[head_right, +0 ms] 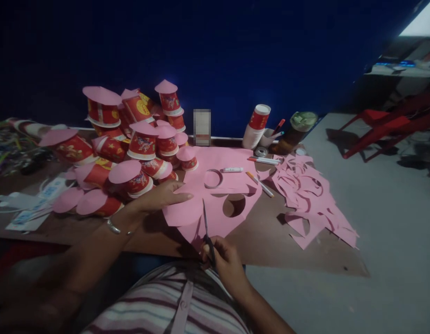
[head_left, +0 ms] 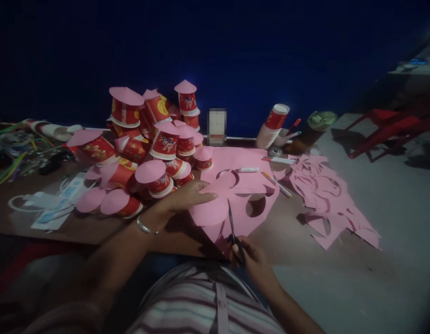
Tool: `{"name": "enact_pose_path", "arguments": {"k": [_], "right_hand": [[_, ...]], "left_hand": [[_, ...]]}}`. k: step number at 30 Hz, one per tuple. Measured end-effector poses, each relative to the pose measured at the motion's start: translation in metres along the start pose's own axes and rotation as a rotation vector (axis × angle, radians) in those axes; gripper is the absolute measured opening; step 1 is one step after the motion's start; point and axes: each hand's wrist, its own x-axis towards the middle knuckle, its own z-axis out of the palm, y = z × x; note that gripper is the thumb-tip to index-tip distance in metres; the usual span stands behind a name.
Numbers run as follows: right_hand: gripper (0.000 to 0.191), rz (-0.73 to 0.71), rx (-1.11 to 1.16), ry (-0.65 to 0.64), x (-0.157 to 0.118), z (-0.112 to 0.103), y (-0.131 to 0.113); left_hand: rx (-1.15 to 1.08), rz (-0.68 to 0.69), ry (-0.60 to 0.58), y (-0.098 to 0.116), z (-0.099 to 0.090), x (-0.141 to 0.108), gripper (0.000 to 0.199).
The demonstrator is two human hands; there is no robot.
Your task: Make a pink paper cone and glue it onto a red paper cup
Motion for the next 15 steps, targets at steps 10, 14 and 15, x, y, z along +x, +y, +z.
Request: {"name": "enact_pose_path", "arguments": {"k": [10,14,15], "right_hand": [[0.053,-0.041,0.014,0.026,0.0,-0.006,0.008],[0.053,-0.047,0.0,0.031,-0.001,-0.007,0.012],[0.053,-0.047,-0.004,0.03,-0.001,-0.007,0.012]], "left_hand": [[0.07,0.012,-0.007,0.0,-0.006,0.003,0.045],[0.106,0.023,-0.005,-0.003,-0.008,0.005,0.047],[0.112,0.023,-0.005,-0.004,-0.008,0.005,0.047]]}}
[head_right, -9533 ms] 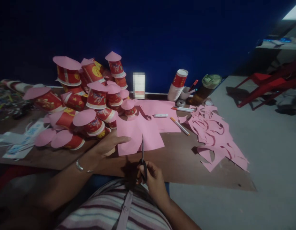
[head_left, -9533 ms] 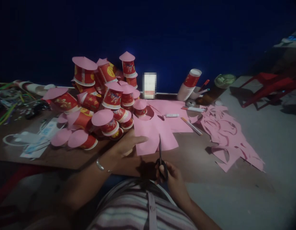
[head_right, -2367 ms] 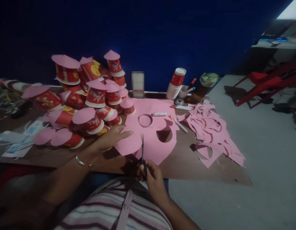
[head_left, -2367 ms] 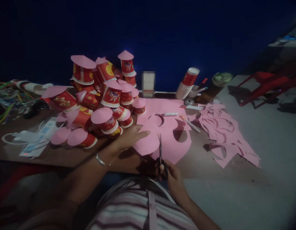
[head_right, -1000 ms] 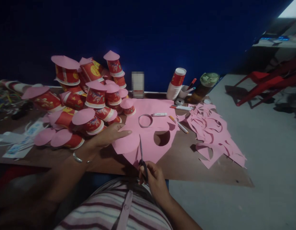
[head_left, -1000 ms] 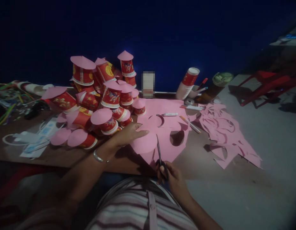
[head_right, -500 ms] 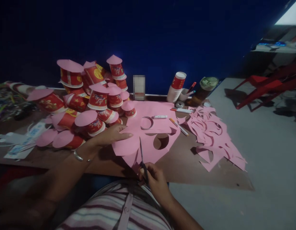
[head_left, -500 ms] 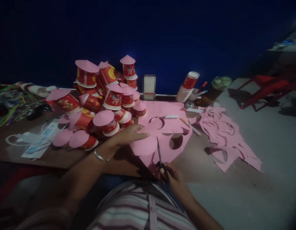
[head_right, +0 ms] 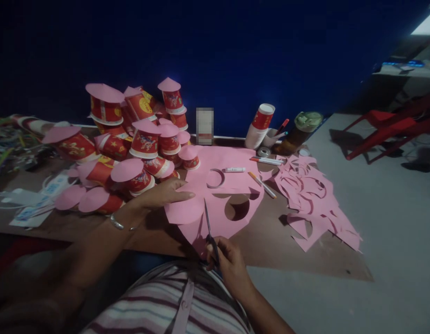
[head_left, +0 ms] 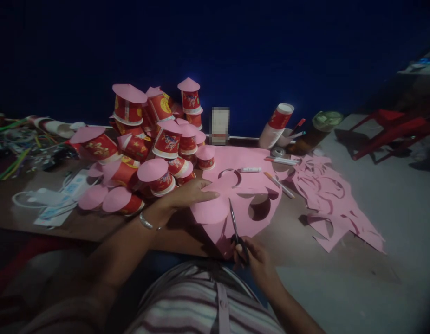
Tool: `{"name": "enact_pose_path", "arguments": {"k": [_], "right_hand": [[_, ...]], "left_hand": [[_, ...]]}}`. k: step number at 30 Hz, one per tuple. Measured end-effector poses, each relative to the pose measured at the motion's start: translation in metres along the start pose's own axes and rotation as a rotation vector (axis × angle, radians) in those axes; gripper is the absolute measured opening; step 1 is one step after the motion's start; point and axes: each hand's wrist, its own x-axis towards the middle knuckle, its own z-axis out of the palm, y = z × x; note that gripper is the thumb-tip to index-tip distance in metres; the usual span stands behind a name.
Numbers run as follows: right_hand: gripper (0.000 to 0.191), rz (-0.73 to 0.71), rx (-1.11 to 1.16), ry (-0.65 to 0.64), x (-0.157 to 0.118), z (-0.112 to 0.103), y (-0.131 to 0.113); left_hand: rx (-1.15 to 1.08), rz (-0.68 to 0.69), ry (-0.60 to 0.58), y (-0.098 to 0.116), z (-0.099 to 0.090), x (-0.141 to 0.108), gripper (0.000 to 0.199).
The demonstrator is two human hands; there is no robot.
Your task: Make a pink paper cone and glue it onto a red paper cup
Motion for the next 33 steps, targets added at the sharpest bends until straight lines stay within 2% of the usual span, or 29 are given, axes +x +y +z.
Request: {"name": "enact_pose_path", "arguments": {"k": [15,26,33], "right_hand": [[0.057,0.03,-0.061,-0.056,0.004,0.0,-0.017],[0.053,-0.009,-0.04,-0.054,0.004,-0.007,-0.006],[0.054,0.004,-0.087,-0.086,0.006,-0.005,-0.021]], "left_hand": [[0.001,0.006,-0.064,0.004,-0.006,0.001,0.044],[-0.049,-0.029,-0.091,0.006,-0.007,0.002,0.044],[0.006,0.022,-0.14,0.004,-0.008,0.003,0.041]]}}
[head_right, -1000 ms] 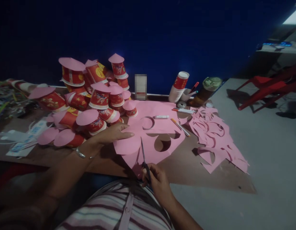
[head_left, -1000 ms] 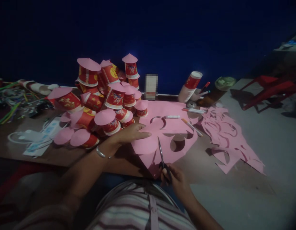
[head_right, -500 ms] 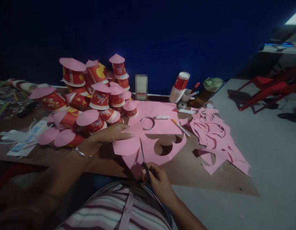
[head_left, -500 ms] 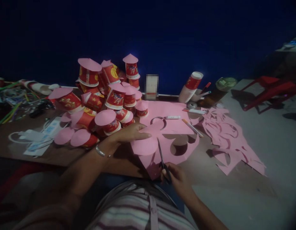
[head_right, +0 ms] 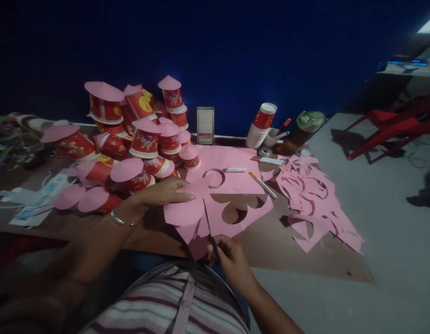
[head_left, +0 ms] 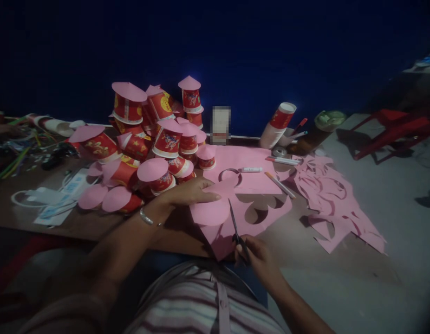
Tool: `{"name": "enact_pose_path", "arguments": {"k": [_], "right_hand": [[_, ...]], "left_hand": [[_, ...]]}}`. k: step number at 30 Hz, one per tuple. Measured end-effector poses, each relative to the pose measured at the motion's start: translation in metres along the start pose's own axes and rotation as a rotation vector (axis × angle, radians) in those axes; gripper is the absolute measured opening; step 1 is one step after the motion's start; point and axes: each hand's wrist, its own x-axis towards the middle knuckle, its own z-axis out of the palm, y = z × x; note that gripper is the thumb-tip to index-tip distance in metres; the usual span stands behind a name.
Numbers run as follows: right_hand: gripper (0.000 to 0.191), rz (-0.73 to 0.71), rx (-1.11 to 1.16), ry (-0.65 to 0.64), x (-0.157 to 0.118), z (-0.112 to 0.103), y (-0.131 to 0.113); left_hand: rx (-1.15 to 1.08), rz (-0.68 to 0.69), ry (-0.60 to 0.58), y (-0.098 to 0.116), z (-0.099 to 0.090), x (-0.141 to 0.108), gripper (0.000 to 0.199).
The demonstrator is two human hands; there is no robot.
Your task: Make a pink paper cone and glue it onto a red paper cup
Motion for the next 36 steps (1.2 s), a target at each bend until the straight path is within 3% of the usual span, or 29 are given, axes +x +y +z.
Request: {"name": "enact_pose_path", "arguments": {"k": [28,36], "right_hand": [[0.05,-0.029,-0.091,-0.037,0.002,-0.009,-0.008],[0.055,-0.027,-0.076,-0.009,0.0,-0.009,-0.007]], "left_hand": [[0.057,-0.002,-0.084,0.008,-0.007,0.005,0.037],[0.09,0.013,-0.035,0.007,-0.007,0.006,0.038]]}}
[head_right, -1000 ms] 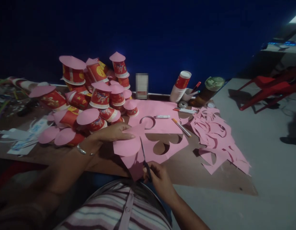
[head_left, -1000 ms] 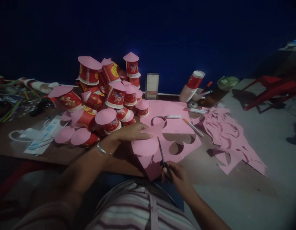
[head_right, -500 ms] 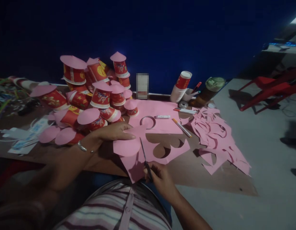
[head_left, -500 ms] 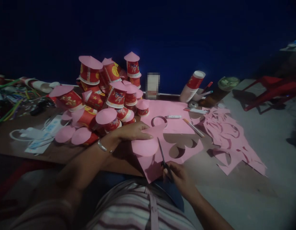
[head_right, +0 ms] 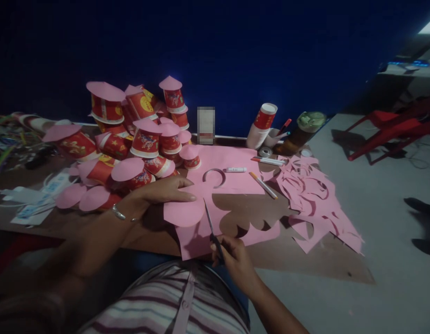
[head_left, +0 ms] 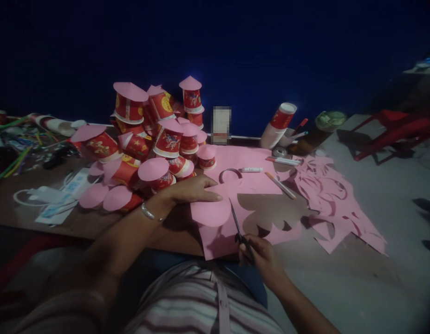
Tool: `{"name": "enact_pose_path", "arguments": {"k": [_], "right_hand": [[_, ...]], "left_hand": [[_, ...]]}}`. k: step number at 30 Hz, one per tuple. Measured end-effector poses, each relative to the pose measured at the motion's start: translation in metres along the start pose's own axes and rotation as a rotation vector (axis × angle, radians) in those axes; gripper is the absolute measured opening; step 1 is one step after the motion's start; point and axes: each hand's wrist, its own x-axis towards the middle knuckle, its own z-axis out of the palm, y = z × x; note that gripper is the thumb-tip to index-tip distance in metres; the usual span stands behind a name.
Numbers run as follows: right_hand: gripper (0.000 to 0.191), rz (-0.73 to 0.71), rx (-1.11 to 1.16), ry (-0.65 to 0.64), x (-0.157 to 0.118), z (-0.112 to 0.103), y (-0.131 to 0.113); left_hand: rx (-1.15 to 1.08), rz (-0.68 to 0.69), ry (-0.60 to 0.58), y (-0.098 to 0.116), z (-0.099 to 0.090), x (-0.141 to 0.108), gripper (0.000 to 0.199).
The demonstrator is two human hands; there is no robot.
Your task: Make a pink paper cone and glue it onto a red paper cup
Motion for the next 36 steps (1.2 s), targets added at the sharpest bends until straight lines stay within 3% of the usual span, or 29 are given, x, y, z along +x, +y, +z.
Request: {"name": "enact_pose_path", "arguments": {"k": [4,16,26,32,36], "right_hand": [[0.056,0.021,0.026,0.003,-0.001,0.001,0.004],[0.058,-0.004,-0.018,-0.045,0.003,-0.002,-0.004],[0.06,-0.001,-0.013,-0.04,0.003,-0.002,-0.005],[0.059,-0.01,0.002,-0.018,0.003,-0.003,0.001],[0.06,0.004,0.035,0.002,0.003,-0.004,0.009]], "left_hand": [[-0.037,-0.004,0.047,-0.002,0.002,-0.002,0.039],[0.13,0.058,-0.036,0.004,-0.001,0.003,0.048],[0.158,0.081,-0.027,0.004,-0.004,0.003,0.044],[0.143,0.058,0.048,0.002,-0.005,0.004,0.035],[-0.026,0.011,0.134,-0.004,-0.001,0.001,0.041]]}}
